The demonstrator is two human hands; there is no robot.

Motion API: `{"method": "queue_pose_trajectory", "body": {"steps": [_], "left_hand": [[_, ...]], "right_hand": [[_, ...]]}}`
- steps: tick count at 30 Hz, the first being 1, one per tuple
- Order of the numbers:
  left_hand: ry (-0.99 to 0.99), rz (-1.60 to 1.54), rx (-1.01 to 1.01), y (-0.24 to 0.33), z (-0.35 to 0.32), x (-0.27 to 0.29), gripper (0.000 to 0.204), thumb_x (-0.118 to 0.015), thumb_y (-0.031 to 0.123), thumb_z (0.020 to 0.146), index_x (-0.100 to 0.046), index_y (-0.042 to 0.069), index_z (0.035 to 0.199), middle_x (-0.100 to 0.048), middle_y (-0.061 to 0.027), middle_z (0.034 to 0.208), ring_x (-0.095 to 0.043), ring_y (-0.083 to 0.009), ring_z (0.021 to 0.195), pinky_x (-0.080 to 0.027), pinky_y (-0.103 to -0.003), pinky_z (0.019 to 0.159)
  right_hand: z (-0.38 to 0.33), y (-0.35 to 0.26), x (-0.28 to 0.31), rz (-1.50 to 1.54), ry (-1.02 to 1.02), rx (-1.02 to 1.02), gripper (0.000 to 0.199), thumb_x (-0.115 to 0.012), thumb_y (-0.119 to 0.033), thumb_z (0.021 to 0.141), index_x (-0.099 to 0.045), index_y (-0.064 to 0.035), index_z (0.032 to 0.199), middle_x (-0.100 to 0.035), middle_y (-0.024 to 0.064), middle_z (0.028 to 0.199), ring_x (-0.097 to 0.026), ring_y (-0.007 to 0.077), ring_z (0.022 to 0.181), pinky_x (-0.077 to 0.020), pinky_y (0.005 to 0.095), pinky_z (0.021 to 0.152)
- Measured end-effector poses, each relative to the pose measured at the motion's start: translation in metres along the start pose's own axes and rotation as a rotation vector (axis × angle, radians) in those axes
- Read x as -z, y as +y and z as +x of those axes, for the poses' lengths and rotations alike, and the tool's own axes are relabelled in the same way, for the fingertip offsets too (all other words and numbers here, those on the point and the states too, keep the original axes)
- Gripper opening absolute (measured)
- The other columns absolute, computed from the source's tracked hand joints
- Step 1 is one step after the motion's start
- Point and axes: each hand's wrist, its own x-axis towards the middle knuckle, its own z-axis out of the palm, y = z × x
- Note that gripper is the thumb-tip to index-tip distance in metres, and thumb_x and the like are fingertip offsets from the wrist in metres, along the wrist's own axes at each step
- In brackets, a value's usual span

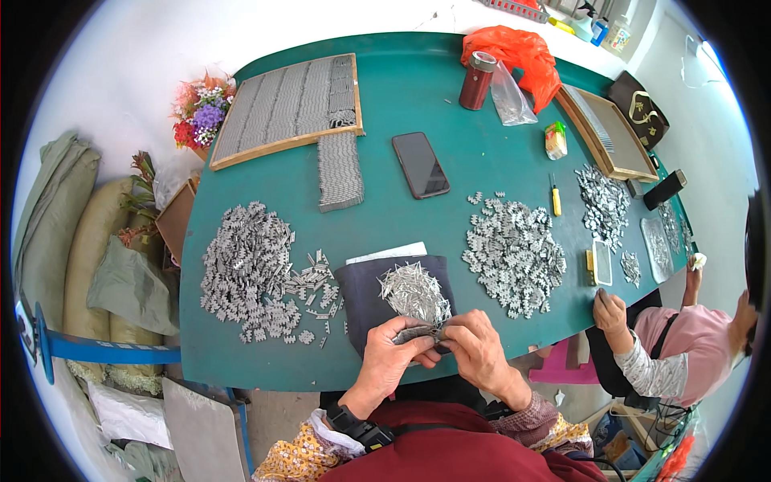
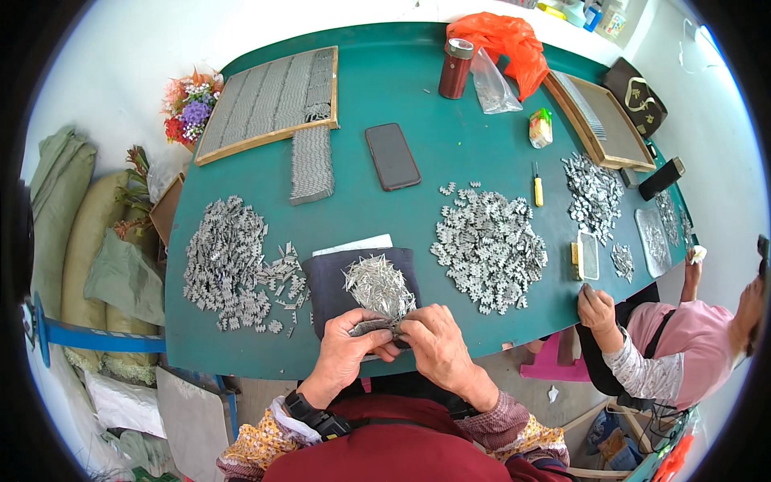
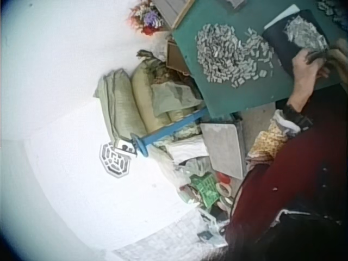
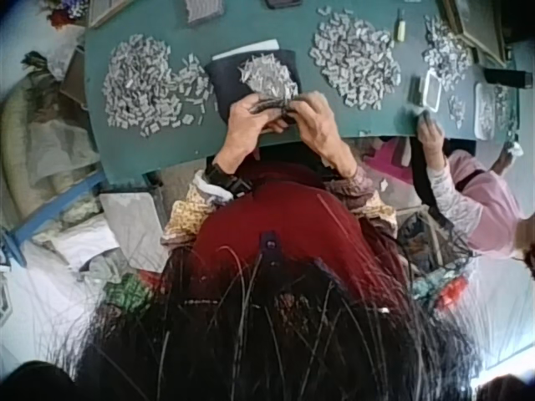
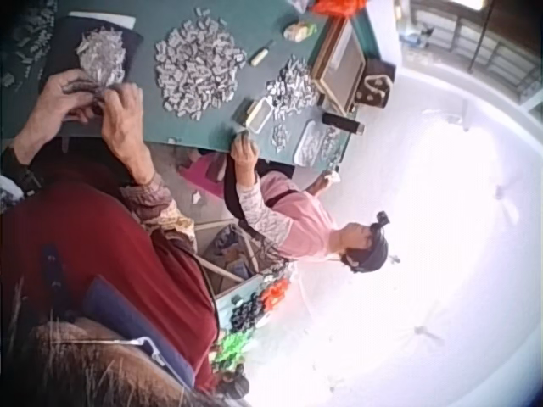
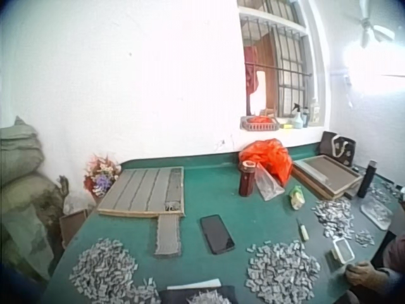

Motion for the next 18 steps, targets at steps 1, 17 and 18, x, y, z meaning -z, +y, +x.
{"method": "queue_pose_trajectory", "body": {"steps": [1,17,18], "left_hand": [[-0.002,0.001,0.0,0.001,0.0,-0.001,0.016,-0.067,-0.001,0.089,-0.063,-0.008,0.103,-0.07,-0.0161,0.087,-0.072,-0.0236,0.071,-0.061,-0.031,0.062],[0.013,0.149,-0.048,0.003,-0.005,-0.004,0.015,-0.066,-0.001,0.091,-0.063,-0.007,0.104,-0.07,-0.0146,0.087,-0.072,-0.0206,0.073,-0.061,-0.029,0.065],[0.013,0.138,-0.047,0.004,-0.005,-0.004,0.014,-0.066,0.0,0.092,-0.063,-0.007,0.104,-0.07,-0.0149,0.087,-0.072,-0.0208,0.073,-0.061,-0.029,0.064]], "right_hand": [[0.0,0.0,-0.001,0.069,0.024,-0.007,0.026,-0.067,0.007,0.078,-0.06,-0.0028,0.101,-0.06,0.0106,0.095,-0.058,0.0285,0.082,-0.046,0.0396,0.071],[-0.002,-0.022,-0.008,0.331,0.04,-0.451,0.018,-0.064,0.002,0.086,-0.056,0.0001,0.102,-0.06,0.0117,0.078,-0.059,0.0238,0.069,-0.048,0.0347,0.064],[-0.003,-0.022,-0.008,0.33,0.065,-0.422,0.018,-0.063,0.004,0.086,-0.055,0.0001,0.102,-0.059,0.012,0.079,-0.059,0.0239,0.069,-0.0478,0.0349,0.064]]}}
